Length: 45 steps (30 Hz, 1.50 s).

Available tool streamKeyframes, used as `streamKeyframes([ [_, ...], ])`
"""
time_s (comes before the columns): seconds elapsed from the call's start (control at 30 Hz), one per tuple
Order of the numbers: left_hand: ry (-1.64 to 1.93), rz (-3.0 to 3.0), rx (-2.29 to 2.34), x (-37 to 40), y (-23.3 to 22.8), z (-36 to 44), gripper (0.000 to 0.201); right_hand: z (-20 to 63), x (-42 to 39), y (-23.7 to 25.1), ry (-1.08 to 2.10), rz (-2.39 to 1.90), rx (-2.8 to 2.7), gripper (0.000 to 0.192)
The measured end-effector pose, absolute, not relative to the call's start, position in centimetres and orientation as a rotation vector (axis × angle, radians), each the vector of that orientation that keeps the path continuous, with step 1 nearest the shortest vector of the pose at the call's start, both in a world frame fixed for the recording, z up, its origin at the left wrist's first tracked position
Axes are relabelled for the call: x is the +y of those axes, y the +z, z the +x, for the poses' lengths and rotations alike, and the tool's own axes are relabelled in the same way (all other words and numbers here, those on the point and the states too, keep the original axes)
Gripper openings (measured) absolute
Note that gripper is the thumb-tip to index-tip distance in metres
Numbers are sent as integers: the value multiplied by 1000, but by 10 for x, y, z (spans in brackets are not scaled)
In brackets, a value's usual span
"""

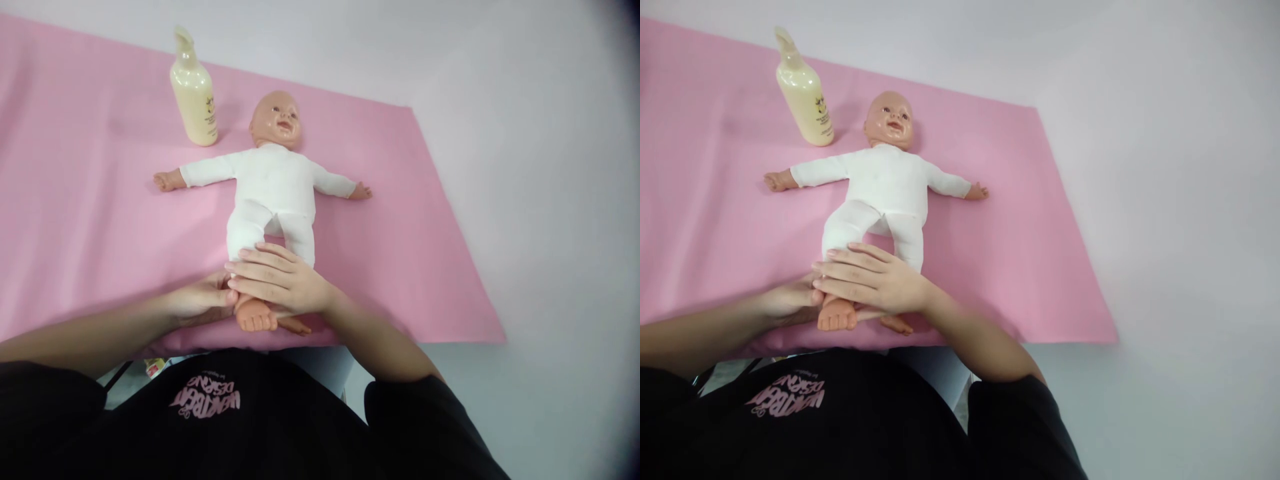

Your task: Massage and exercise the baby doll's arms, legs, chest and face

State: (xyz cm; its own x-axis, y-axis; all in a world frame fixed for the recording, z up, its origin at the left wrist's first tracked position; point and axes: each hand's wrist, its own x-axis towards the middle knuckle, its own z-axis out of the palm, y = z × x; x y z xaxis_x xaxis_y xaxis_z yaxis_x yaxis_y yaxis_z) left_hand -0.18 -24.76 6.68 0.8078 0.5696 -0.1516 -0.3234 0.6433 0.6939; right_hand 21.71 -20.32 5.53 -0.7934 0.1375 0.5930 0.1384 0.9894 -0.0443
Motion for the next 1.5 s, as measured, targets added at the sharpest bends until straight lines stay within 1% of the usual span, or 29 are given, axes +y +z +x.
streamKeyframes([
  [0.1, 546, 679, 383, -250, 64, -3, 70, 218, -202, 54, -58, -192, -2446, 48],
  [0.2, 562, 607, 422, -251, 63, -3, 53, 218, -200, 54, -63, -196, -2394, 48],
  [0.27, 584, 552, 440, -251, 64, -2, 47, 218, -199, 54, -50, -208, -2369, 49],
  [0.43, 654, 556, 274, -250, 59, 0, 38, 218, -199, 52, -35, -254, -2428, 52],
  [0.53, 636, 643, 215, -248, 54, -4, 35, 219, -200, 51, -17, -287, -2481, 47],
  [0.67, 541, 733, 294, -243, 54, -8, 46, 221, -201, 50, -71, -279, -2440, 31],
  [0.77, 494, 766, 338, -241, 56, -9, 49, 222, -201, 47, -123, -259, -2432, 27],
  [0.83, 471, 786, 384, -240, 56, -8, 49, 222, -200, 46, -128, -235, -2455, 32],
  [0.97, 447, 787, 381, -241, 54, -8, 50, 221, -200, 48, -101, -169, -2412, 51],
  [1.1, 445, 792, 291, -243, 53, -6, 62, 219, -202, 50, -93, -169, -2388, 55],
  [1.33, 441, 687, 338, -245, 53, -4, 60, 214, -213, 49, -82, -140, -2381, 44],
  [1.43, 398, 642, 342, -244, 56, -4, 63, 211, -218, 51, -101, -116, -2361, 33],
  [1.5, 390, 618, 349, -243, 58, -4, 60, 209, -219, 52, -118, -89, -2321, 29],
])
